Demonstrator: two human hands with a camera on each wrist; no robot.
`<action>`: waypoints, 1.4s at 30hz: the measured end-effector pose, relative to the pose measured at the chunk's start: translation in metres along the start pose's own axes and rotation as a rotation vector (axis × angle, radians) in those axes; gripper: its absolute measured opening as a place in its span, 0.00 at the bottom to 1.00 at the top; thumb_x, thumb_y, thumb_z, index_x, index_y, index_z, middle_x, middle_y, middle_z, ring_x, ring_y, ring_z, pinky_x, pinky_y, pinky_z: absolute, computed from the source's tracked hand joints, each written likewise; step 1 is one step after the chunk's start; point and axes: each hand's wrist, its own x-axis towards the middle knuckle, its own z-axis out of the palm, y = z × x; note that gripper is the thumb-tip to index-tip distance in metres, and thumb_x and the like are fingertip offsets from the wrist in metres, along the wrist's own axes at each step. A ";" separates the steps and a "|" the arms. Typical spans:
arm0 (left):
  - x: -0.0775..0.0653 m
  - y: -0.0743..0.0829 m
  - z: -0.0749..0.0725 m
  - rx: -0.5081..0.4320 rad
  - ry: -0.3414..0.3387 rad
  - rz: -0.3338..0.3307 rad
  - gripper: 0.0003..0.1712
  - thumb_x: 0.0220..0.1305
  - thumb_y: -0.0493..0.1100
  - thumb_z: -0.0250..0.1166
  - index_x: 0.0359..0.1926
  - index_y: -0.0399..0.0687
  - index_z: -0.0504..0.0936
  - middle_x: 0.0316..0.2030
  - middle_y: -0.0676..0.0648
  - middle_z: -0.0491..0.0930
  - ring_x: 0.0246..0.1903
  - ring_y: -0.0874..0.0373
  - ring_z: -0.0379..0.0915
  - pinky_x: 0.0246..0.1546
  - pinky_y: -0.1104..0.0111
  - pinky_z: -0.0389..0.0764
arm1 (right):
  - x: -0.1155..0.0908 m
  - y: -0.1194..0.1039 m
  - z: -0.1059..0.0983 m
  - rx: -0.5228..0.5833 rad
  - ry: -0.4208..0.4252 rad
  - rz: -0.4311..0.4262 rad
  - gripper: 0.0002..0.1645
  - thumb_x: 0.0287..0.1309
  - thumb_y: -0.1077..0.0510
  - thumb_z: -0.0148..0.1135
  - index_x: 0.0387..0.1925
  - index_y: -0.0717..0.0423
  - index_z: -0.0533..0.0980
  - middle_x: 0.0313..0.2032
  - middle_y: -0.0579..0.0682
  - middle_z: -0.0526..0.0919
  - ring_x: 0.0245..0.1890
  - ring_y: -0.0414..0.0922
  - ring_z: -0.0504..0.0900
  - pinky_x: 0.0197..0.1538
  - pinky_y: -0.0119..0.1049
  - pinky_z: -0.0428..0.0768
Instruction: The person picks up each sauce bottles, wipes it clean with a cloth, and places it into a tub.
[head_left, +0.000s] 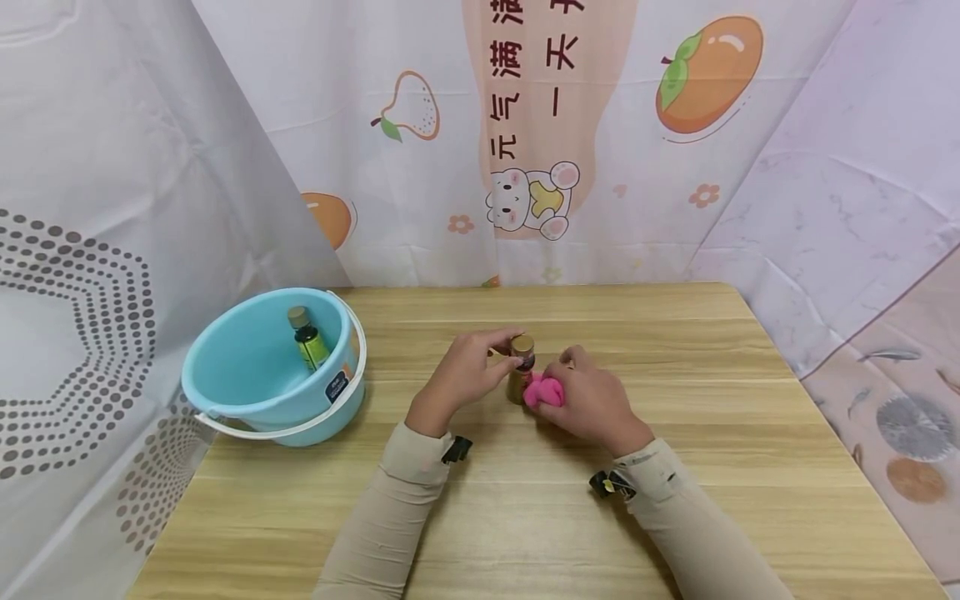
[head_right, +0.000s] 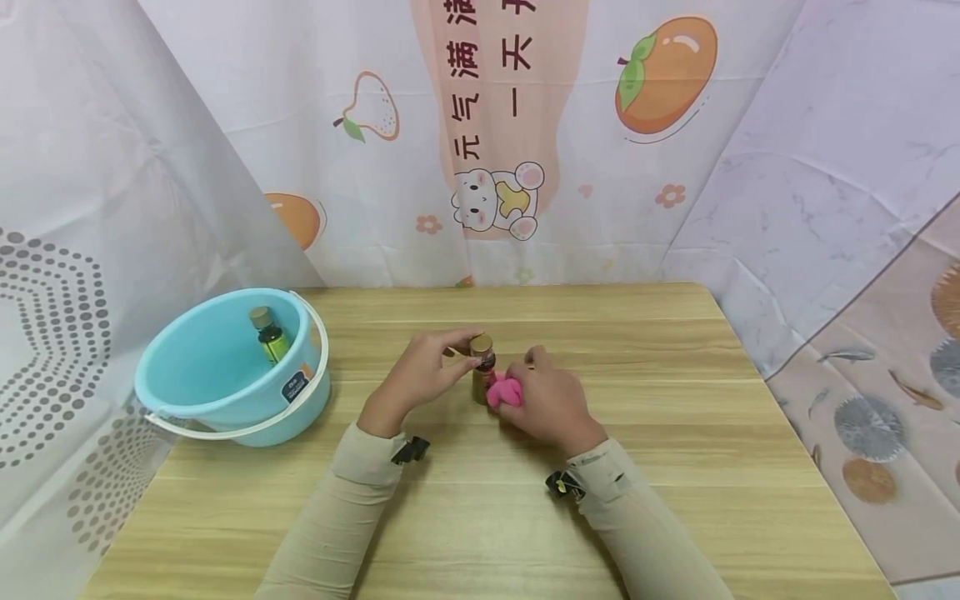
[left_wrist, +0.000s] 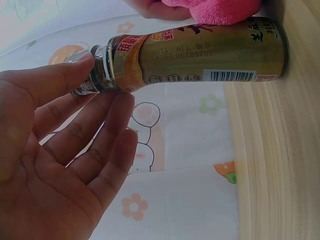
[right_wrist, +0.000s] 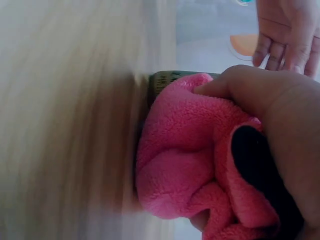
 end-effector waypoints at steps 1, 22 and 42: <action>0.000 0.000 0.000 -0.003 0.001 0.000 0.24 0.70 0.45 0.70 0.65 0.50 0.82 0.49 0.49 0.89 0.47 0.57 0.86 0.53 0.56 0.86 | 0.000 -0.001 0.001 0.000 -0.008 0.006 0.26 0.52 0.30 0.72 0.43 0.41 0.82 0.59 0.55 0.80 0.25 0.43 0.79 0.21 0.34 0.71; -0.001 0.001 0.000 -0.010 0.003 -0.011 0.25 0.70 0.44 0.70 0.66 0.48 0.81 0.48 0.47 0.89 0.47 0.55 0.86 0.54 0.51 0.85 | 0.000 0.000 0.001 0.057 -0.178 0.016 0.41 0.41 0.30 0.81 0.53 0.47 0.82 0.48 0.51 0.79 0.30 0.44 0.78 0.29 0.42 0.80; 0.000 0.000 0.001 -0.016 0.014 0.019 0.24 0.69 0.45 0.71 0.63 0.46 0.83 0.43 0.48 0.90 0.45 0.55 0.86 0.54 0.50 0.85 | 0.001 -0.002 -0.010 0.201 -0.089 0.016 0.25 0.53 0.35 0.75 0.35 0.46 0.73 0.24 0.42 0.73 0.21 0.39 0.71 0.21 0.33 0.71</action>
